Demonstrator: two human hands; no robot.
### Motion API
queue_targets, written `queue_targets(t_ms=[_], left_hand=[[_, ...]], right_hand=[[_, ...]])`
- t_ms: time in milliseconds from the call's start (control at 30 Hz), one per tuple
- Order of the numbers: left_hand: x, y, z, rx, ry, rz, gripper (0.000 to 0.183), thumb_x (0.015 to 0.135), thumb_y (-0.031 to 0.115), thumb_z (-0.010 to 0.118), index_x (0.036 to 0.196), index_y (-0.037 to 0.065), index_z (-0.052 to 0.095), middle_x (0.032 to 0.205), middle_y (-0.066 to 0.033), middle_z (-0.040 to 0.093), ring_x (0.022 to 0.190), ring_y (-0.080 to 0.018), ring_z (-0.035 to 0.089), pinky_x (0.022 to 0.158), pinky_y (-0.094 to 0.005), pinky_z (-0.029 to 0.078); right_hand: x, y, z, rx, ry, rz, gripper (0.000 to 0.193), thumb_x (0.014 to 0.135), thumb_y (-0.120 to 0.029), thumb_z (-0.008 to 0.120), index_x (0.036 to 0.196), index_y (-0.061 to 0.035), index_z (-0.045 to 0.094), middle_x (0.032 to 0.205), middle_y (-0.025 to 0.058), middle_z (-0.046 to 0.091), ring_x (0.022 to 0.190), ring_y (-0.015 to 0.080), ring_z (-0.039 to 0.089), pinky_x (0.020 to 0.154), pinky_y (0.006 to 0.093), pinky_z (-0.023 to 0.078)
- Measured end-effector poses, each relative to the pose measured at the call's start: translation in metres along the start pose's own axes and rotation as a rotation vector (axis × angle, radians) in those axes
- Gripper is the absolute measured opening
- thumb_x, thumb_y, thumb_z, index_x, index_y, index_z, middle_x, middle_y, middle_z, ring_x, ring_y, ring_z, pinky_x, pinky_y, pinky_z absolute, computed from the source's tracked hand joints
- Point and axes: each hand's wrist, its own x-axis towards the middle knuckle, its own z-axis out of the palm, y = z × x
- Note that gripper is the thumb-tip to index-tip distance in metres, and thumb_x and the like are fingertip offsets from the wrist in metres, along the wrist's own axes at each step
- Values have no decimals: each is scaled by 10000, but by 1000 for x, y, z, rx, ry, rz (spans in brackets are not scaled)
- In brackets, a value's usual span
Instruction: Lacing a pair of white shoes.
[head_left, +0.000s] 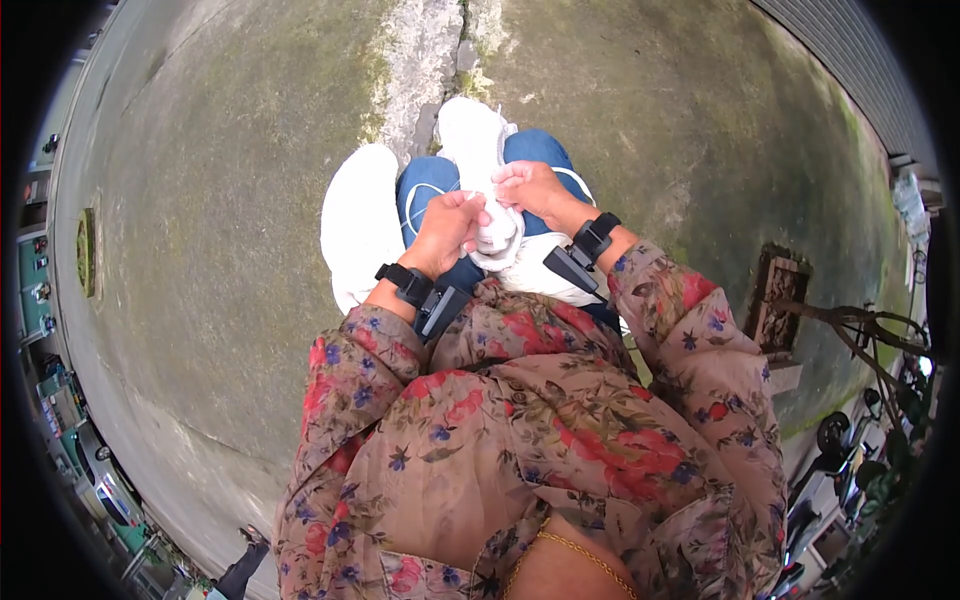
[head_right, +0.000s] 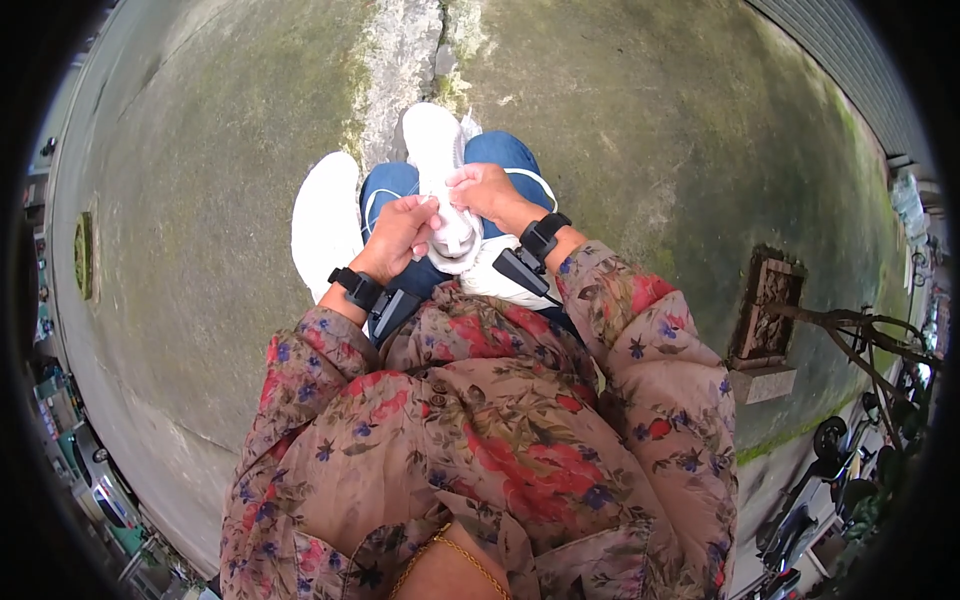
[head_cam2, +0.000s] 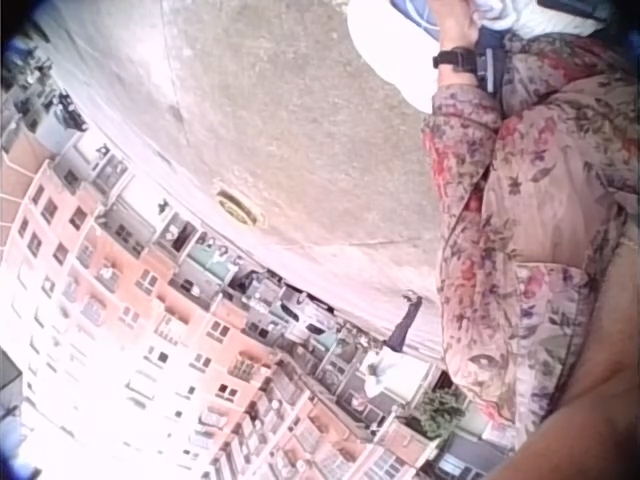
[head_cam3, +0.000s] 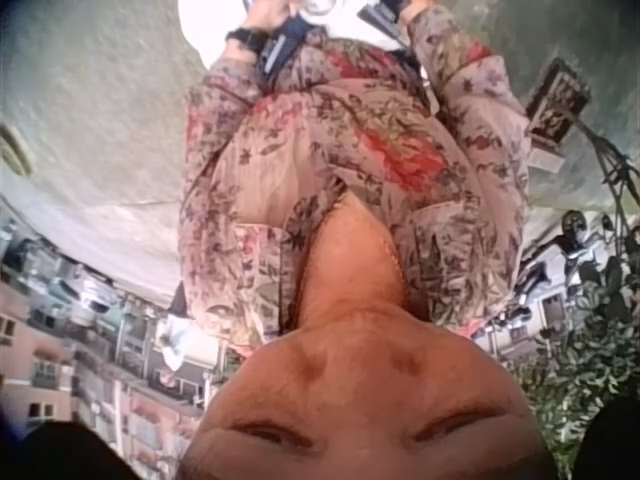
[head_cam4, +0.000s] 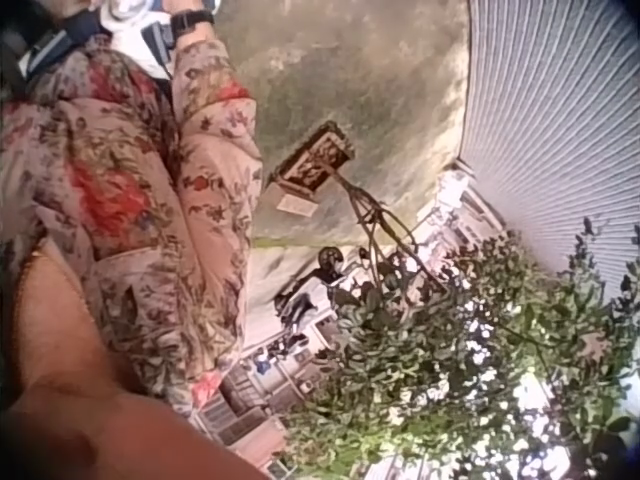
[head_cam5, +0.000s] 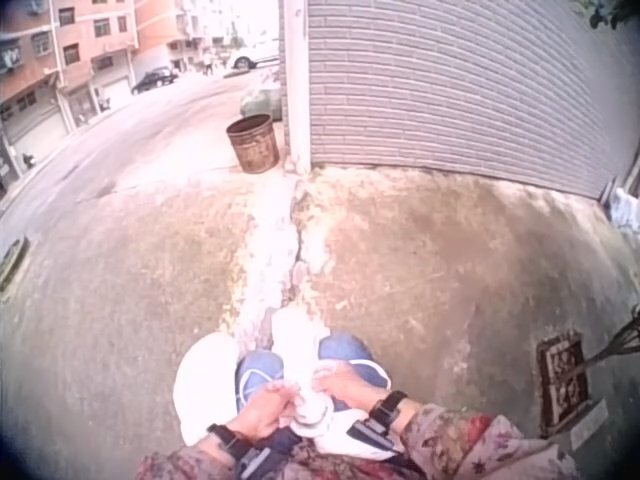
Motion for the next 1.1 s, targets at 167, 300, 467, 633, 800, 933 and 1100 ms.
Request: queue_targets(t_ms=[167, 300, 467, 633, 800, 933, 1100], left_hand=[[2, 11, 5, 683, 272, 214, 168, 859, 141, 492, 725, 40, 515, 581, 7, 486, 401, -43, 365, 334, -186, 292], [-31, 62, -1, 346, 74, 86, 160, 857, 169, 518, 759, 49, 555, 579, 31, 463, 425, -40, 355, 353, -197, 264], [-25, 58, 6, 491, -4, 0, 157, 879, 203, 498, 837, 77, 581, 603, 60, 447, 471, -11, 309, 374, -180, 234], [-8, 25, -9, 627, 24, 267, 236, 878, 203, 486, 865, -10, 589, 674, 4, 542, 555, -81, 462, 479, -243, 396], [-3, 22, -7, 1156, 161, 357, 159, 795, 137, 538, 839, 2, 611, 639, -145, 594, 598, -229, 589, 570, -332, 452], [5, 19, -9, 1152, 148, 536, 128, 759, 118, 563, 782, 4, 617, 656, -181, 590, 632, -298, 595, 587, -362, 454], [11, 25, 6, 1163, 130, 408, 149, 714, 124, 620, 731, -23, 610, 673, -205, 587, 638, -325, 589, 589, -359, 453]], right_hand=[[-2, -9, -7, -530, 34, -201, 374, 669, -143, 683, 979, 40, 579, 844, 147, 613, 758, 224, 592, 664, 291, 465], [-15, -34, -13, -766, -73, -317, 424, 664, -195, 698, 1024, -1, 587, 848, 169, 616, 789, 261, 597, 692, 323, 457], [-9, -35, 7, -554, -133, -442, 199, 767, -171, 596, 853, 7, 625, 598, 135, 570, 597, 187, 562, 588, 304, 436], [-21, -39, -5, -341, 37, -194, 220, 833, -225, 573, 816, -17, 641, 610, -30, 514, 541, 40, 429, 485, 204, 350], [-24, -42, -6, -271, 39, -223, 203, 841, -190, 564, 905, -10, 632, 693, -19, 558, 571, 34, 458, 508, 179, 369], [-22, -44, -8, -317, -44, -301, 178, 840, -151, 558, 909, -4, 631, 701, -16, 567, 611, 45, 483, 543, 188, 392], [-25, -55, -2, -433, -163, -316, 162, 833, -127, 557, 895, 3, 630, 693, -10, 572, 619, 54, 488, 554, 204, 401]])
